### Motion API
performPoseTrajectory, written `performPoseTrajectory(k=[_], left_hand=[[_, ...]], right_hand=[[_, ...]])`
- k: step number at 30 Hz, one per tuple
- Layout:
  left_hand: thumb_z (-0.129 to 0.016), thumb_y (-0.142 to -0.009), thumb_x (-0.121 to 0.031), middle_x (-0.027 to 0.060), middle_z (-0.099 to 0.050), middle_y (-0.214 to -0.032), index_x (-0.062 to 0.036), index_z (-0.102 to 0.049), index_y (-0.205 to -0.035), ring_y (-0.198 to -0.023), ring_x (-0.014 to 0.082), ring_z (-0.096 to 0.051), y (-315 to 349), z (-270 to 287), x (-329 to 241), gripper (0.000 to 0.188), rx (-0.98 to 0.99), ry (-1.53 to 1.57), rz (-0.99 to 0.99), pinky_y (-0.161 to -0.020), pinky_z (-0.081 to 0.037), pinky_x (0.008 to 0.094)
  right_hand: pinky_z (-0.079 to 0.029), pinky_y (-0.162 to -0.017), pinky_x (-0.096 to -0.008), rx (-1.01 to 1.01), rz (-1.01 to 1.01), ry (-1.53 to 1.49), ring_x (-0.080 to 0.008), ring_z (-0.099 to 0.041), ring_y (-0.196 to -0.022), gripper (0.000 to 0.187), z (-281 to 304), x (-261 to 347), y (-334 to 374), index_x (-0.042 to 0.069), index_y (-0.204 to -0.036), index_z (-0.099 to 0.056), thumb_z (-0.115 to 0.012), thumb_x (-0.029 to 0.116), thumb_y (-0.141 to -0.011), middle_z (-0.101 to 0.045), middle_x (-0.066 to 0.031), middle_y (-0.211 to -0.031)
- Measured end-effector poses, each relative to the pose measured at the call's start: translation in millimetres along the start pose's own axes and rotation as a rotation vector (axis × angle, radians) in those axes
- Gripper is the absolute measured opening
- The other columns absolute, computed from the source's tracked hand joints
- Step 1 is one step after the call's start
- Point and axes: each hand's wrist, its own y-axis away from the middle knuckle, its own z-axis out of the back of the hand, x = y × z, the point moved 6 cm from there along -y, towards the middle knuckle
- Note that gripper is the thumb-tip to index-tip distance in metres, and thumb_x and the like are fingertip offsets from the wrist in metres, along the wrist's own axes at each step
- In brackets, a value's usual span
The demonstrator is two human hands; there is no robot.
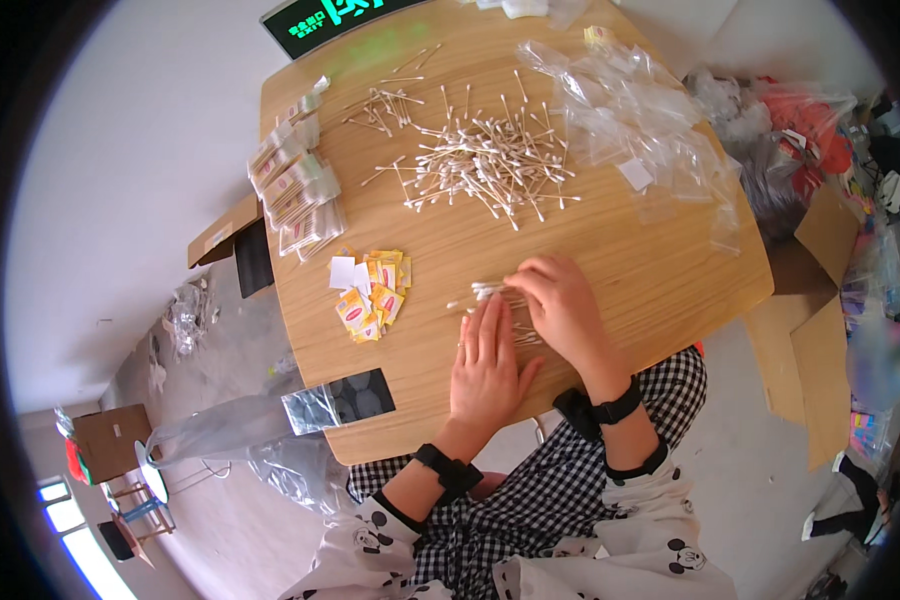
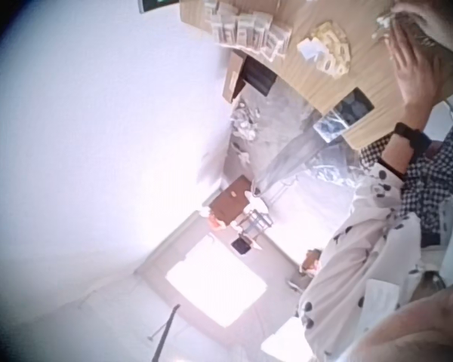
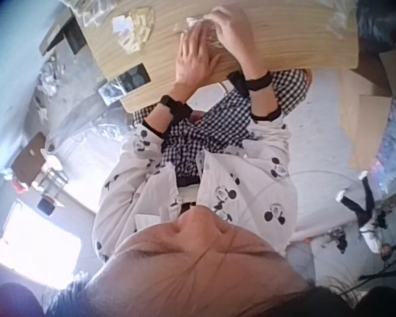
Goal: The recorder is seen sorting and counting cotton swabs into small plastic packets on a table.
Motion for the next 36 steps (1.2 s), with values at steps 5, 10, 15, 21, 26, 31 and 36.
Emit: performPoseTrajectory(k=[5,10,15,21,26,31,36], left_hand=[[-0.069,-0.087,-0.035,0.0278,-0.022,-0.157,0.01,-0.026,-0.149,-0.148,0.0418,-0.021,2.3,6.0,1.4,0.088,-0.121,0.06,0.025,-0.118,-0.02,0.0562],[-0.064,-0.088,-0.048,0.029,-0.02,-0.158,0.0106,-0.024,-0.149,-0.149,0.0414,-0.017,-3.5,7.2,-5.8,0.094,-0.059,-0.038,0.018,-0.119,-0.018,0.0552],[-0.058,-0.086,-0.062,0.0269,-0.022,-0.159,0.0119,-0.021,-0.15,-0.15,0.0372,-0.019,-27.0,-2.5,-2.6,0.104,0.08,-0.194,0.021,-0.12,-0.019,0.05],[-0.053,-0.084,-0.069,0.024,-0.026,-0.158,0.0115,-0.025,-0.149,-0.149,0.0342,-0.022,-47.7,-4.0,8.8,0.107,0.048,-0.344,-0.01,-0.121,-0.019,0.0473],[-0.057,-0.086,-0.063,0.0257,-0.022,-0.159,0.0123,-0.021,-0.15,-0.15,0.0372,-0.018,5.4,-2.9,-12.4,0.105,0.161,-0.232,0.012,-0.121,-0.017,0.0502],[-0.054,-0.084,-0.068,0.024,-0.024,-0.159,0.01,-0.023,-0.15,-0.15,0.0352,-0.02,7.1,4.2,-6.9,0.107,0.144,-0.274,0.028,-0.121,-0.019,0.0486],[-0.072,-0.085,-0.029,0.0218,-0.038,-0.151,0.0032,-0.037,-0.144,-0.139,0.04,-0.035,3.1,27.2,10.4,0.076,-0.085,0.087,0.072,-0.115,-0.028,0.0498]], right_hand=[[-0.047,-0.088,-0.0424,0.134,0.005,0.008,-0.0312,-0.06,-0.093,0.022,-0.8,11.0,13.9,0.005,-0.097,-0.068,-0.062,-0.003,-0.077,-0.064,-0.0088,-0.097],[-0.048,-0.092,-0.0393,-0.085,-0.149,-0.104,-0.0295,-0.063,-0.1,0.026,28.6,10.9,28.0,0.004,-0.115,-0.064,-0.058,0.0,-0.09,-0.067,-0.0123,-0.106],[-0.053,-0.083,-0.0322,-0.273,-0.543,-0.326,-0.0235,-0.067,-0.098,0.023,40.9,-24.1,53.6,0.001,-0.121,-0.06,-0.055,0.005,-0.099,-0.068,-0.0144,-0.105],[-0.052,-0.083,-0.0332,-0.286,-0.53,-0.339,-0.0255,-0.066,-0.096,0.021,40.2,-20.1,49.3,0.001,-0.117,-0.06,-0.055,0.002,-0.097,-0.068,-0.0135,-0.103],[-0.051,-0.085,-0.0338,-0.185,-0.398,-0.258,-0.0249,-0.066,-0.097,0.022,29.9,-18.3,52.6,0.002,-0.116,-0.061,-0.055,0.0,-0.095,-0.068,-0.012,-0.102],[-0.051,-0.087,-0.0333,-0.097,-0.349,-0.271,-0.0228,-0.065,-0.098,0.023,24.4,-12.4,49.7,0.003,-0.115,-0.063,-0.059,0.0,-0.093,-0.068,-0.0102,-0.103],[-0.049,-0.086,-0.0355,0.063,-0.231,-0.188,-0.0266,-0.061,-0.094,0.028,30.0,-0.3,46.5,0.004,-0.11,-0.065,-0.069,0.0,-0.082,-0.066,-0.01,-0.1]])
